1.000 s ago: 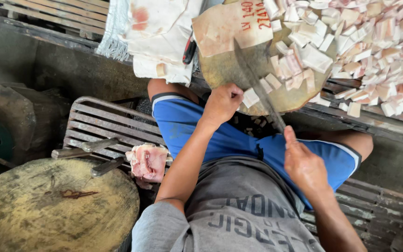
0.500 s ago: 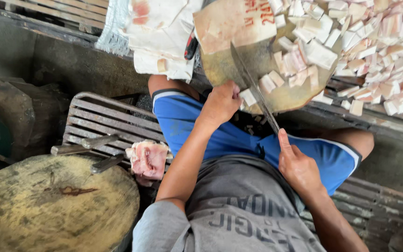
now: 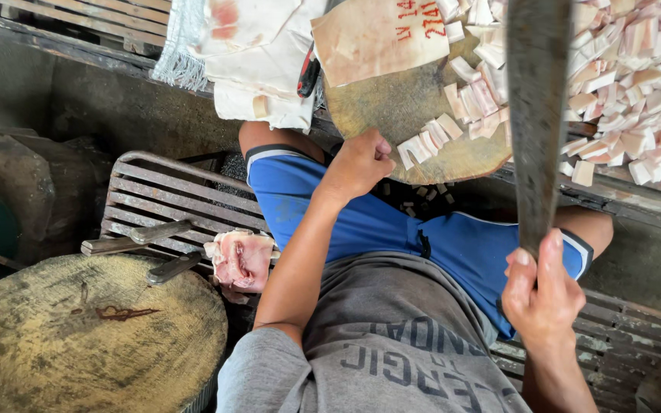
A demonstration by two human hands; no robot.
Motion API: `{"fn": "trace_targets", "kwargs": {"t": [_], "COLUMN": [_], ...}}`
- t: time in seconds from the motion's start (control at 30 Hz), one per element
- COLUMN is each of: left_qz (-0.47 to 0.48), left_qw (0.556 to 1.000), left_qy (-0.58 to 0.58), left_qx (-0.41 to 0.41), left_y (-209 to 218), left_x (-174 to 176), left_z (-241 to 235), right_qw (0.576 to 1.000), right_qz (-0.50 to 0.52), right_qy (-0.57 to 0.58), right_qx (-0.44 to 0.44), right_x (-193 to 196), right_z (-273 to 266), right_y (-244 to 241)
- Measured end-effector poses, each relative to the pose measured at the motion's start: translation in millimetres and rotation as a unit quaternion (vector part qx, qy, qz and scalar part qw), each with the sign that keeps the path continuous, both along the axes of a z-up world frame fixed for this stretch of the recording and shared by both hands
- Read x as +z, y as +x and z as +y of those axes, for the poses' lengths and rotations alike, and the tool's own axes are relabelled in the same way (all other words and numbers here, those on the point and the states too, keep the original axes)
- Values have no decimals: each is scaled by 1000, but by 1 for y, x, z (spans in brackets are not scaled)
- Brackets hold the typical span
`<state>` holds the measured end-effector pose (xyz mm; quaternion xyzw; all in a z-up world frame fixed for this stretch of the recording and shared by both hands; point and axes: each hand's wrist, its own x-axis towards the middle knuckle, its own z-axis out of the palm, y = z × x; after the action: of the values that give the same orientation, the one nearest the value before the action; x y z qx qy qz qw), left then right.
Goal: The person uses a large knife to chop pieces of animal fat on a wooden cutting board, placing the smaller pieces into a pile.
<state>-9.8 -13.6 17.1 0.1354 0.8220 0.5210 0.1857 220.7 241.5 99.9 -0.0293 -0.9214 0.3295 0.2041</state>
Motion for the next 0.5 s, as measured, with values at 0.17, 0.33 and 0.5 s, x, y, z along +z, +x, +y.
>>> {"fn": "trace_targets", "kwargs": {"t": [0.17,0.33,0.5], "left_qz": [-9,-3,178], "left_qw": [1000,1000,984], "left_qy": [-10,-11,-6], "left_qx": [-24,-23,-25], "left_y": [-1,-8,-60], "left_x": [17,27,28], "left_z": [-11,-10,54], "right_qw": [982,975,953], "right_qz": [-76,-219,-155], "right_qy": [137,-22,-251], "right_qx": [102,10,-66], "right_x": [-23,-21,-7], "right_z": [-19,-19,12], "right_y": [-10,-9,-13]}}
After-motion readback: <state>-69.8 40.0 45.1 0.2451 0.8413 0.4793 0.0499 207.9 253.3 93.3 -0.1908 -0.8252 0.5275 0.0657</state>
